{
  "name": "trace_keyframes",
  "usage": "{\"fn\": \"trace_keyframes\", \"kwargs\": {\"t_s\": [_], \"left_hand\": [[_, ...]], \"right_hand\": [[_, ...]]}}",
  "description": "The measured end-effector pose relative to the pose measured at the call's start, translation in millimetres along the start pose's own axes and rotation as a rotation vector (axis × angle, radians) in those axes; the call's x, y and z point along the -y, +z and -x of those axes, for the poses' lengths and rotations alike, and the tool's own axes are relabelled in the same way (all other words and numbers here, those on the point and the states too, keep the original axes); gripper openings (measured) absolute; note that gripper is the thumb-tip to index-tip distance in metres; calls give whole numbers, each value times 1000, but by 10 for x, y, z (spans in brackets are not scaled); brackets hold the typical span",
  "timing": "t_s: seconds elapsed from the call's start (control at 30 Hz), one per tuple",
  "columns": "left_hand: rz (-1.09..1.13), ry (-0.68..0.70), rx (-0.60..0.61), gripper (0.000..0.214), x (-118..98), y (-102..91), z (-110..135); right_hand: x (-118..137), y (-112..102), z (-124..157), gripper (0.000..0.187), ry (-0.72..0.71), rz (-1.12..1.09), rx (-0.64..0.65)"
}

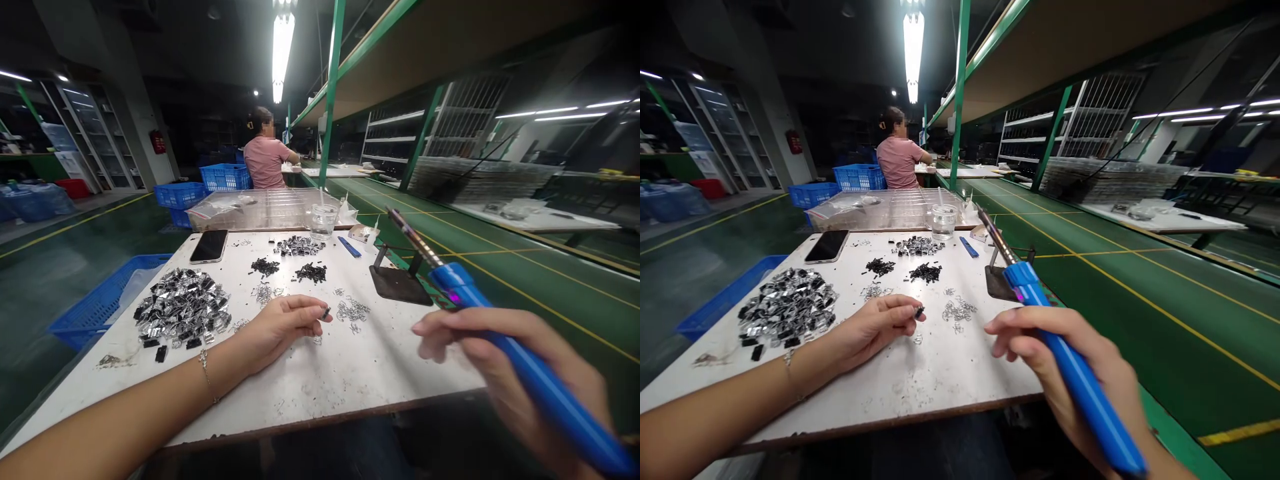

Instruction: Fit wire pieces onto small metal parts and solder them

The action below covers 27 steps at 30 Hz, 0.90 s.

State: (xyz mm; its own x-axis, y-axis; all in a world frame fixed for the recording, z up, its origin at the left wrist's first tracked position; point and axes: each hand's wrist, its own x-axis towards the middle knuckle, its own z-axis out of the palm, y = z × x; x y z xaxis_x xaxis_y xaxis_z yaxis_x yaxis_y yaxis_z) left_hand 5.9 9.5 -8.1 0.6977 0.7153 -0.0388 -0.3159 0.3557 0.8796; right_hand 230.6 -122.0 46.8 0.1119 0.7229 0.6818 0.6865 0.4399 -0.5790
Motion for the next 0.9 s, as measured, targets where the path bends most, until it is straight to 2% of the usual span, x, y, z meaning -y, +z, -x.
{"fn": "trace_keyframes", "kwargs": {"t_s": [0.07,0.2,0.3,0.5,0.7,0.9], "left_hand": [[-105,19,6,24,26,50,31],[-297,13,51,27,60,105,77],[-420,21,74,22,64,115,92],[-491,98,136,12,108,151,83],[-466,66,148,16,138,163,94],[-829,212,54,19,72,208,116]], "right_hand": [[-101,196,-3,2,35,-70,97],[-378,545,34,14,76,-223,187],[-485,679,71,21,50,-308,294],[-488,684,120,26,-64,-345,435],[-511,681,130,24,90,-454,454],[-524,697,122,25,160,-560,441]]}}
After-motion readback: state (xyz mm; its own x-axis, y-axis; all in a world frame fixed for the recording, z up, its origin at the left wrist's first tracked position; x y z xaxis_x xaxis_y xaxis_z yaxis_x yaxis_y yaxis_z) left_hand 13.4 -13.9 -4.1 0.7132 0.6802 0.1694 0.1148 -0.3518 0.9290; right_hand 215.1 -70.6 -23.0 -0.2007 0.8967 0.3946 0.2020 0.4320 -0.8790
